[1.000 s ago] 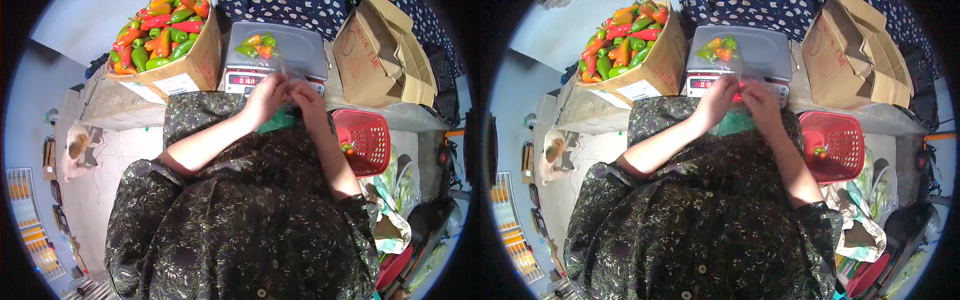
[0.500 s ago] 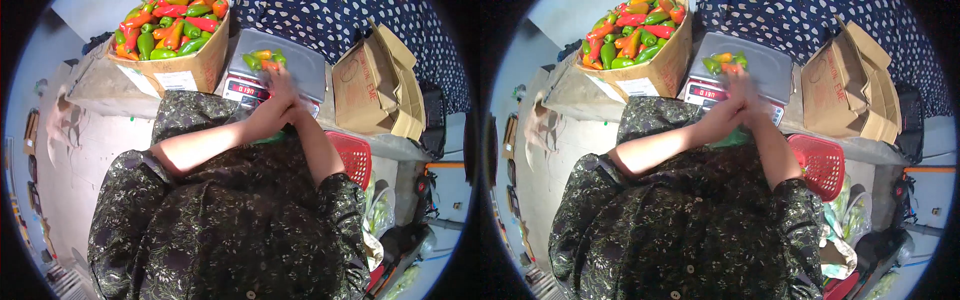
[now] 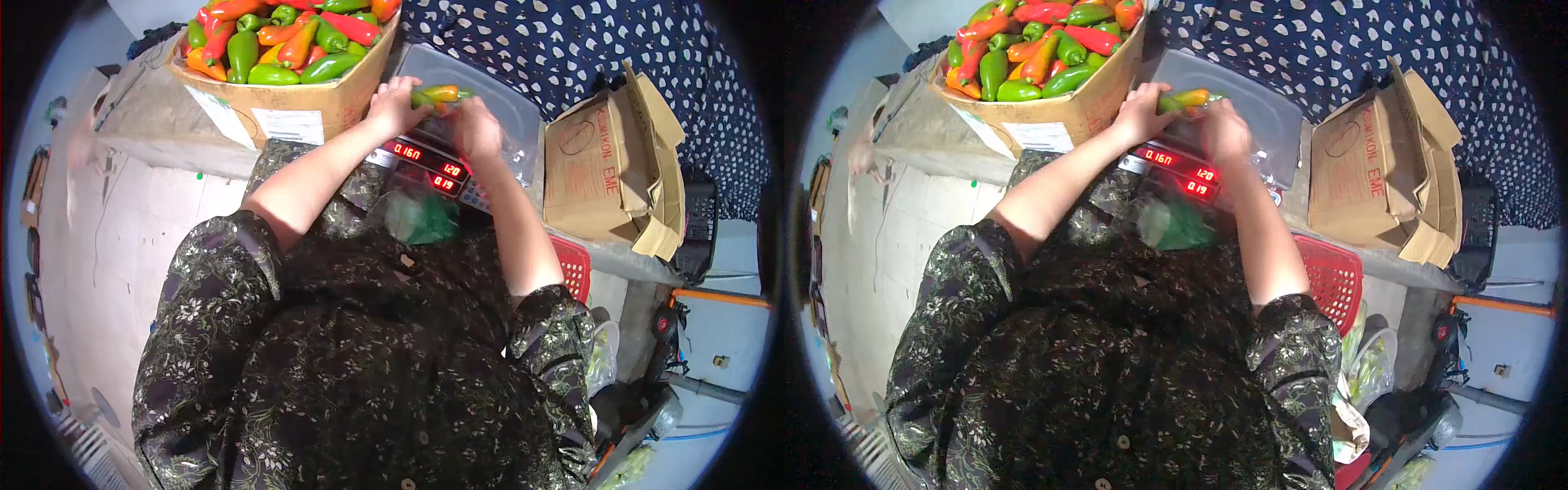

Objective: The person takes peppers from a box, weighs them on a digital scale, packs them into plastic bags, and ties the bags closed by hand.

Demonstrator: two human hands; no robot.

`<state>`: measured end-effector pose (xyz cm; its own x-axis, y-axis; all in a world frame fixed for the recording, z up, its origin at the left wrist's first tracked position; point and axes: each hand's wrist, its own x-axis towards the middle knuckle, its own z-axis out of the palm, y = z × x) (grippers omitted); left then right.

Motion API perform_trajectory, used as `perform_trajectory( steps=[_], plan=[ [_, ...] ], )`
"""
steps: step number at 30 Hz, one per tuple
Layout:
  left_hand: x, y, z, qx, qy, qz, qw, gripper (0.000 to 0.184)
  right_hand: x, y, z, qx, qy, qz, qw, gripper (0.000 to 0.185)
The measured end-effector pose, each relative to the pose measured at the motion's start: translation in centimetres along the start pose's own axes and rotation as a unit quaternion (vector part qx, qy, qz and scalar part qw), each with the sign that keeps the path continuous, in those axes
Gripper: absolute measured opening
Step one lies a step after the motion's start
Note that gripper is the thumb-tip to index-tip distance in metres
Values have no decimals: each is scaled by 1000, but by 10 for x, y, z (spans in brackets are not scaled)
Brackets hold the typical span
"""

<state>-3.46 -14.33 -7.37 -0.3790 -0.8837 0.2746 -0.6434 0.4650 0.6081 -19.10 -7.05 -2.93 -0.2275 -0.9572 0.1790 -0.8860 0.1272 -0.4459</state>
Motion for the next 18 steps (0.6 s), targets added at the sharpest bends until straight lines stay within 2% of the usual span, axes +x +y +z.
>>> perform_trajectory(
  steps=[1, 4, 7, 10, 13, 16, 18],
  plan=[
    [1, 1, 0, 6, 1, 4, 1000, 56, 1, 4, 3, -91, 14, -64, 994, 22],
    [4, 7, 7, -6, 7, 26, 1000, 58, -10, 11, 4, -76, -9, -103, 992, 34],
    [16, 14, 10, -24, -4, 34, 999, 59, -17, 21, 17, -82, 50, -199, 975, 31],
    [29, 26, 8, 13, -83, 29, 996, 58, -20, 22, 20, -10, 23, -137, 990, 38],
    [39, 35, 4, 92, -153, 36, 983, 57, -28, 12, 13, -24, 39, -116, 992, 38],
    [49, 39, -1, 154, -233, -3, 960, 58, -29, 9, 6, -51, 25, -113, 992, 38],
    [49, 42, -2, 138, -233, -22, 962, 58, -33, 9, 3, -26, 30, -130, 991, 36]
  ],
)
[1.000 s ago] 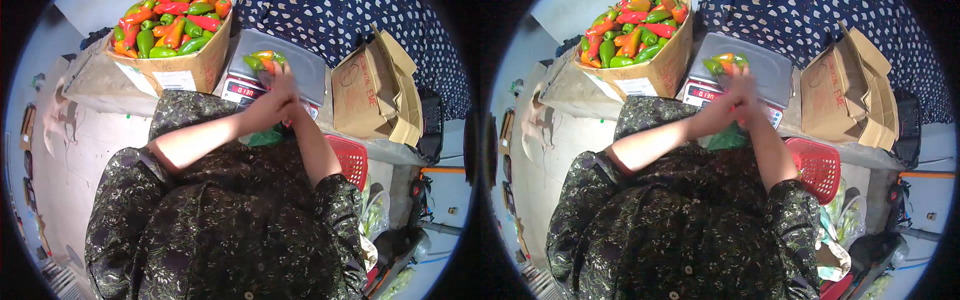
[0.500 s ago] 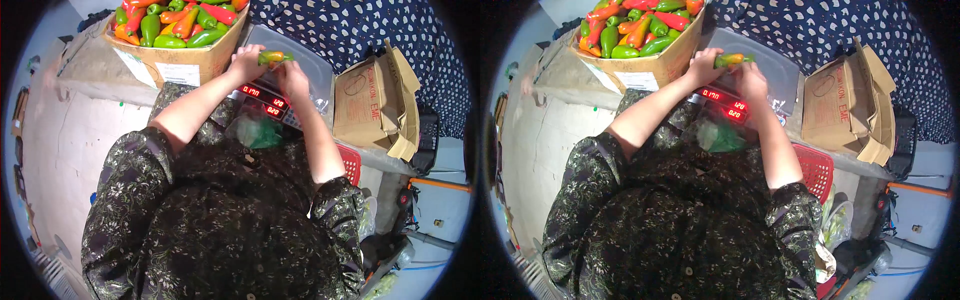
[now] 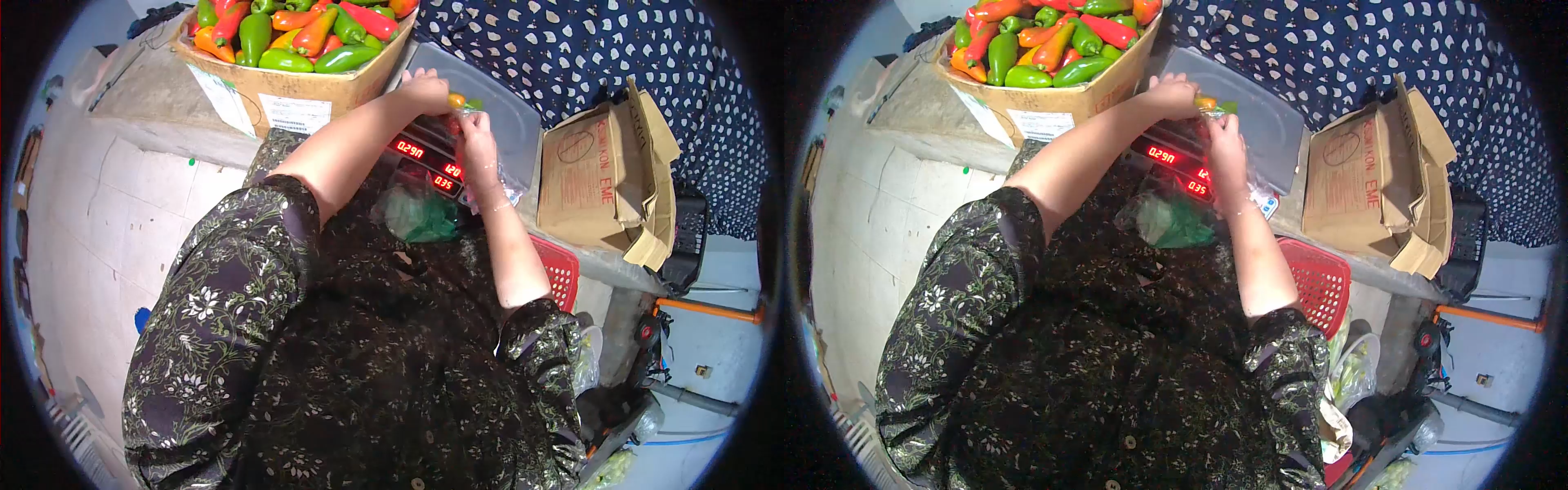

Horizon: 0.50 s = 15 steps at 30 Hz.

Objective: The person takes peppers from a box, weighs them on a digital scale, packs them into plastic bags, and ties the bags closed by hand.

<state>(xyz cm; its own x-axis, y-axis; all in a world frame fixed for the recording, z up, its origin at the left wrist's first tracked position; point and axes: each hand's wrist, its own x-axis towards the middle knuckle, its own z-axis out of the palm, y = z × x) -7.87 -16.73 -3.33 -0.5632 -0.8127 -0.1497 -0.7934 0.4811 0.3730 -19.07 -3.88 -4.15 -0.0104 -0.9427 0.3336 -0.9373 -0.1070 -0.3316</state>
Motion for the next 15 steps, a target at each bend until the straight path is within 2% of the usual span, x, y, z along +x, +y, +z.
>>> perform_trajectory(
  steps=[4, 7, 10, 13, 15],
  plan=[
    [9, -1, 4, -32, -18, -2, 999, 55, -6, 10, 4, 19, 25, -47, 998, 28],
    [20, -3, 18, -77, -33, 51, 995, 51, -10, 20, 15, 6, 103, -3, 995, 20],
    [5, 1, 21, -140, 45, 46, 988, 41, -9, 24, 10, -39, 66, 91, 993, 11],
    [9, -4, 23, -237, 11, 44, 970, 34, -10, 29, 6, -47, 58, 52, 996, 9],
    [3, -3, 24, -224, 57, 67, 971, 30, -11, 31, 6, -71, 58, 50, 995, 11]
  ],
)
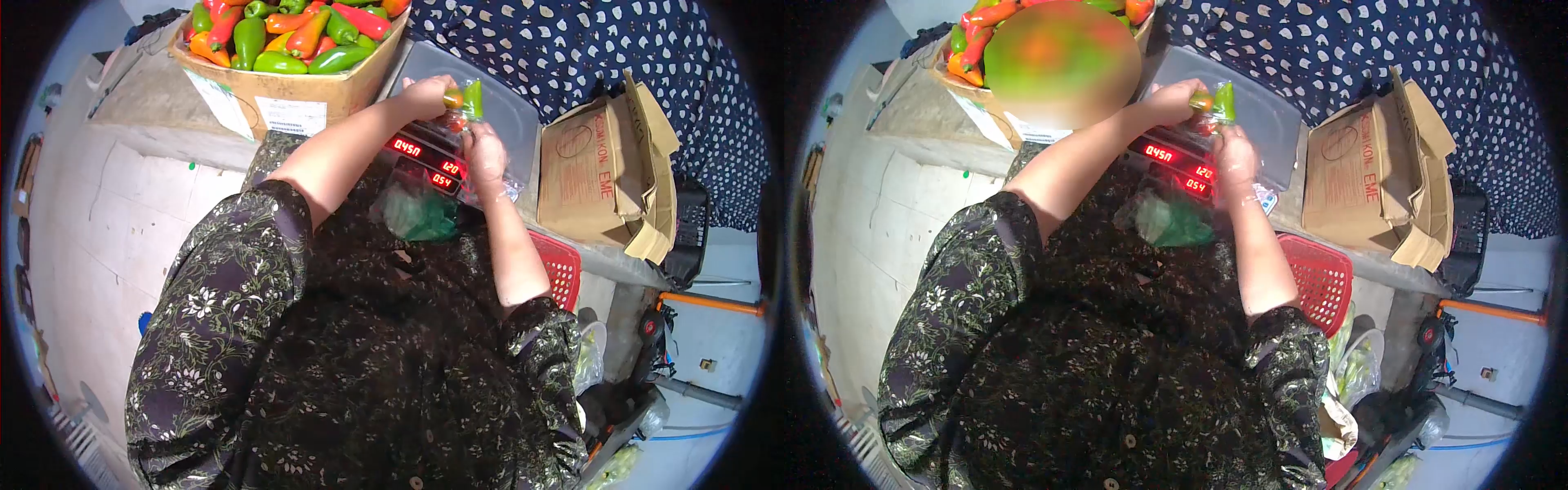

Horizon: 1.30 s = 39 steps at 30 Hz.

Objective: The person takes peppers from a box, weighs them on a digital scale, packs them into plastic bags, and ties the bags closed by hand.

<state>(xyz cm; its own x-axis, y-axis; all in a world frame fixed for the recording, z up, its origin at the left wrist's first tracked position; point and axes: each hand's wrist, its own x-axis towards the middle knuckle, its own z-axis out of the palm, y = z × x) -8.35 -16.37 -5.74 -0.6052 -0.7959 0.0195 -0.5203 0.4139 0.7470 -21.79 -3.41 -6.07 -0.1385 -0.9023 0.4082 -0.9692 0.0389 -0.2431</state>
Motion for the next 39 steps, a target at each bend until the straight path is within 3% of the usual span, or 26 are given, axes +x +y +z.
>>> perform_trajectory(
  steps=[4, 10, 13, 16, 19, 22, 25, 28, 31, 34, 37, 39],
  plan=[
    [-8, 5, -4, 10, 37, 25, 999, 32, -1, 7, 7, -28, -9, 6, 1000, 17],
    [4, -8, 2, -145, 33, 86, 985, 33, 5, 10, 8, -41, -93, 57, 993, 20],
    [15, -17, 3, -236, -17, 100, 966, 36, 11, 11, 16, 41, -88, 70, 993, 22],
    [14, -16, 6, -233, 29, 120, 965, 40, 10, -19, -9, 248, -122, 145, 950, 24],
    [-14, 13, -9, 4, 79, 105, 991, 42, 11, -5, 4, 177, -104, 53, 977, 25],
    [-2, -5, 6, -34, 124, 141, 982, 47, 9, 1, 3, 59, -106, 55, 991, 26],
    [-7, -6, 11, 47, 156, 72, 984, 49, 9, -1, 2, 6, -127, 90, 988, 32],
    [-11, -8, 18, 45, 189, 35, 980, 50, 11, -4, 0, -9, -128, 99, 987, 31],
    [-10, -8, 14, -6, 145, 70, 987, 54, 12, 1, 9, -38, -112, 82, 990, 28],
    [-13, -7, 5, -142, 91, 119, 978, 57, 11, -15, 12, -28, -96, 104, 990, 27],
    [-13, -11, 8, -159, 166, 168, 959, 58, 11, -28, 4, -5, -108, 126, 986, 26],
    [-23, -12, 18, -92, 280, 161, 942, 58, 11, -32, 0, 4, -106, 132, 986, 26]
  ],
)
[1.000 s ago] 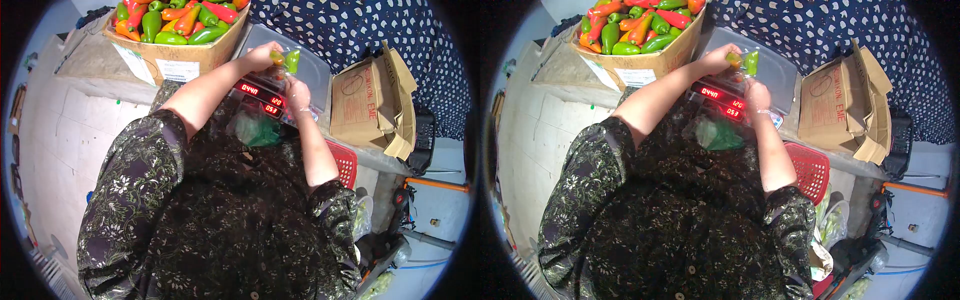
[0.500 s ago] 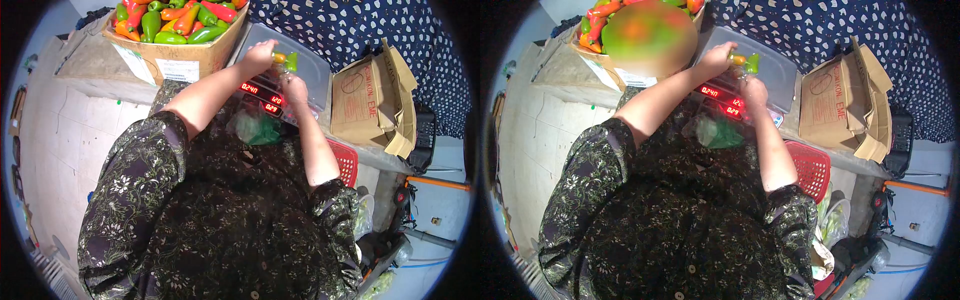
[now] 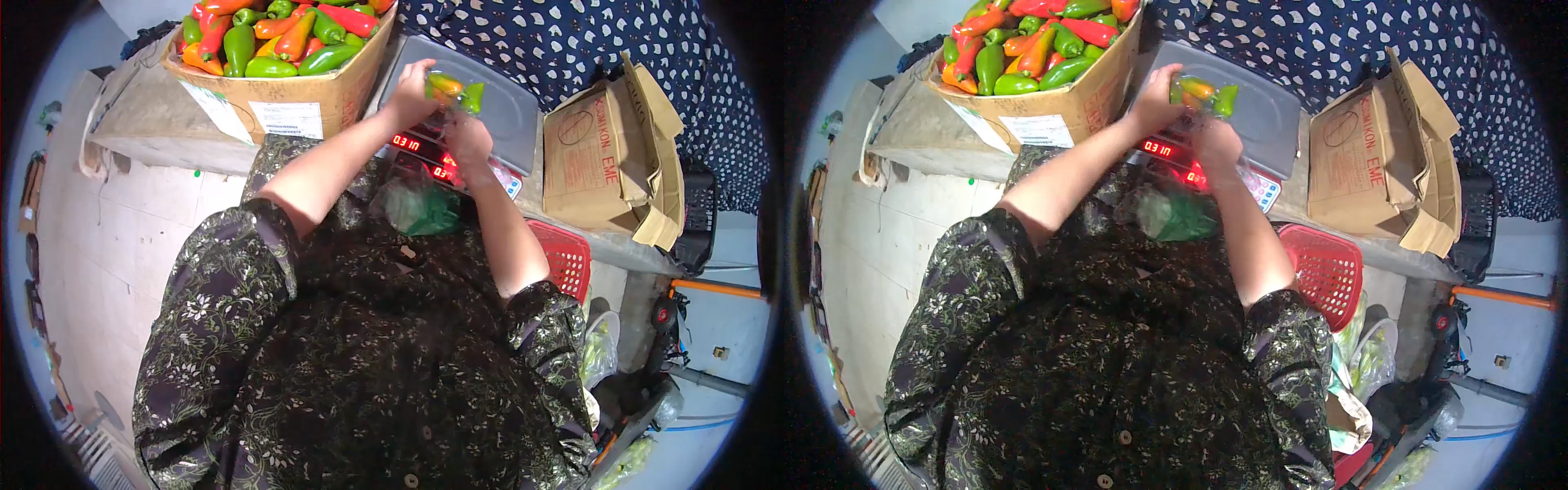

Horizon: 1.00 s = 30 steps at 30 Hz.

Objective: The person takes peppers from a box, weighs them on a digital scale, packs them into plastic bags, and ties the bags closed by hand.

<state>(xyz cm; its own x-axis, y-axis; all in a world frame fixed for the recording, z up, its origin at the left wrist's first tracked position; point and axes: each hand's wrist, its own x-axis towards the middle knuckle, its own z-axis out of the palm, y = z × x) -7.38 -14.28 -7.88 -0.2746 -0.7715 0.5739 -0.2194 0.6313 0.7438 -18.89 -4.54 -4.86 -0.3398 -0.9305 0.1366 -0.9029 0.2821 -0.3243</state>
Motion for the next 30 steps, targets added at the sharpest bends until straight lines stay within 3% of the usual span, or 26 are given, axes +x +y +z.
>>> perform_trajectory(
  steps=[1, 4, 7, 10, 13, 16, 19, 22, 25, 28, 30],
  plan=[
    [-5, 3, 0, 41, 52, 14, 998, 59, 0, -1, -2, 4, 1, 2, 1000, 26],
    [-16, 5, 1, 143, 67, -80, 984, 56, -2, 5, 3, -12, 15, -25, 1000, 26],
    [-13, 0, -9, 129, -31, -71, 989, 52, 0, 7, 5, -32, 16, -26, 999, 25],
    [-6, 4, -14, 97, -63, -80, 990, 47, -1, 5, 3, -17, 28, -37, 999, 24],
    [-7, 22, -19, 43, -117, -155, 980, 46, 2, 10, 16, -42, 25, -31, 998, 24],
    [-10, 24, -19, 65, -120, -145, 980, 44, 3, 12, 18, -11, 42, -48, 998, 25],
    [-9, 23, -19, 64, -114, -124, 984, 44, 3, -4, -3, -18, 35, 10, 999, 28],
    [-5, 34, -20, 16, -103, -187, 977, 43, 8, 0, -8, -27, 17, 3, 999, 30],
    [-7, 29, -15, -7, -93, -178, 980, 51, 11, 14, 5, -20, 23, 3, 1000, 26],
    [-8, 30, -18, 78, -147, -155, 974, 58, 11, 19, 5, 21, 217, -107, 970, 21],
    [-8, 40, -16, 113, -161, -167, 966, 62, 19, 20, -2, -39, 195, -131, 971, 20]
  ],
)
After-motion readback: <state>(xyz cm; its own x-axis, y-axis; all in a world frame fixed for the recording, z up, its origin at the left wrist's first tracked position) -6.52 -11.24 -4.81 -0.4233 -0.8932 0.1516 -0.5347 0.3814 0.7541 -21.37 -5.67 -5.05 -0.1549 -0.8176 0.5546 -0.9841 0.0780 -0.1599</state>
